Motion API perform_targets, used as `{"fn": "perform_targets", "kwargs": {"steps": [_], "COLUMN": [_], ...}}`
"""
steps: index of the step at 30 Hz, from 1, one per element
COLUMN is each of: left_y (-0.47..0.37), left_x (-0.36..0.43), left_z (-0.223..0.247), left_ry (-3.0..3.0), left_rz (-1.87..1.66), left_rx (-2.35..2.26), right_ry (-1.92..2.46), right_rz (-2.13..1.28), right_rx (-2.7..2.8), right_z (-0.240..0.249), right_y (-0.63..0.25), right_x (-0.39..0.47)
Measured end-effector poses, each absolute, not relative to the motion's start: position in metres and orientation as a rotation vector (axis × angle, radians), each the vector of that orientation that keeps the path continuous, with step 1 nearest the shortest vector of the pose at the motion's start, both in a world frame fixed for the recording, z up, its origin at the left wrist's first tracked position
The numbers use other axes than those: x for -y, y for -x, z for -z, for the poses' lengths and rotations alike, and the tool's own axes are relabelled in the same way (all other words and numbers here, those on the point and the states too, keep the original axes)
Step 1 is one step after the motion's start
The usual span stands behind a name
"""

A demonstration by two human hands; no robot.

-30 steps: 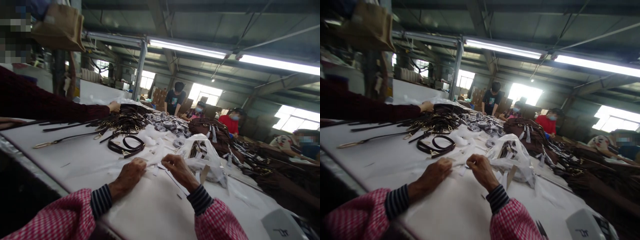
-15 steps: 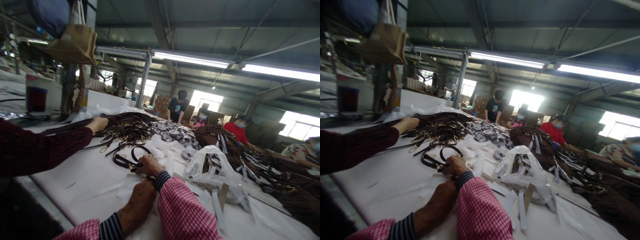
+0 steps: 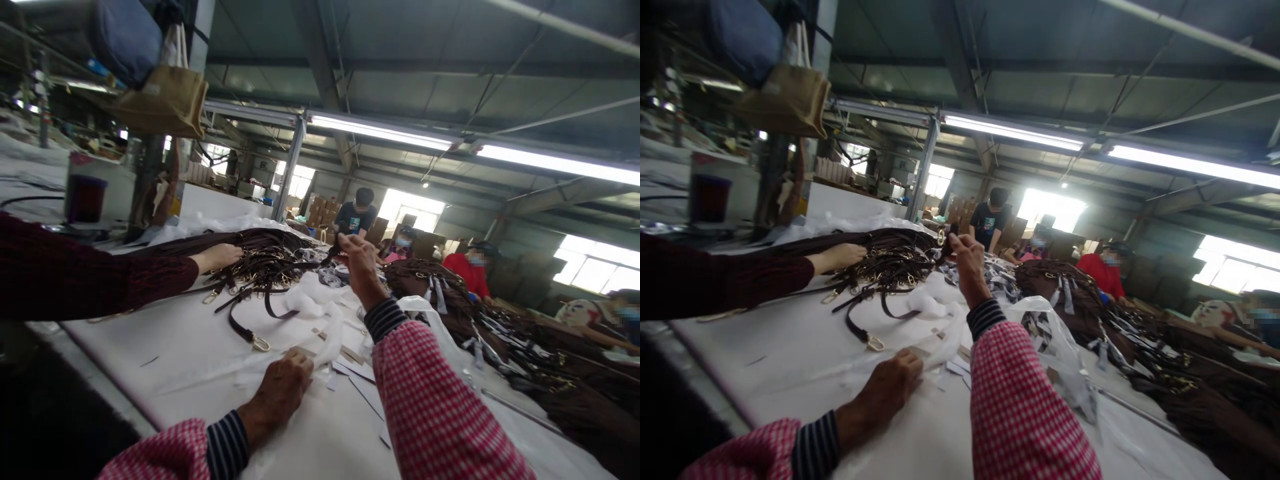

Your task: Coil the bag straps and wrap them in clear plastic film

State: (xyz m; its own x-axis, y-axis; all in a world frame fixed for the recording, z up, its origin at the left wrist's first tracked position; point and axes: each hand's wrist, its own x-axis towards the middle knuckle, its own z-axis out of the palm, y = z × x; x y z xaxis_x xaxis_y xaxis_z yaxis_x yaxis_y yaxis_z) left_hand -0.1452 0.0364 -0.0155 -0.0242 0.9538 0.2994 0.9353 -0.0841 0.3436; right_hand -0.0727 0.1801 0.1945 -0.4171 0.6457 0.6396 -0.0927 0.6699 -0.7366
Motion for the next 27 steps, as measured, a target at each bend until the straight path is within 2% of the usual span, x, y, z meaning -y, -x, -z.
{"fn": "perform_targets", "kwargs": {"steps": [6, 15, 19, 27], "left_y": [0.148, 0.148, 0.151, 0.146], "left_x": [-0.033, -0.031, -0.032, -0.009], "left_z": [0.014, 0.012, 0.011, -0.018], "left_ry": [-2.171, -2.189, -2.183, -2.316], "left_rz": [-0.770, -0.780, -0.828, -1.061], "left_rx": [-2.097, -2.111, -2.106, -2.027], "right_ry": [0.189, -0.049, -0.062, 0.175], "right_rz": [-0.933, -0.783, -0.665, -0.759], "right_rx": [1.402, 1.300, 1.243, 1.278], "right_z": [-0.277, -0.321, -0.311, -0.230], "right_y": [-0.003, -0.109, -0.148, -0.205], "right_x": [-0.148, -0.064, -0.019, 0.024]}}
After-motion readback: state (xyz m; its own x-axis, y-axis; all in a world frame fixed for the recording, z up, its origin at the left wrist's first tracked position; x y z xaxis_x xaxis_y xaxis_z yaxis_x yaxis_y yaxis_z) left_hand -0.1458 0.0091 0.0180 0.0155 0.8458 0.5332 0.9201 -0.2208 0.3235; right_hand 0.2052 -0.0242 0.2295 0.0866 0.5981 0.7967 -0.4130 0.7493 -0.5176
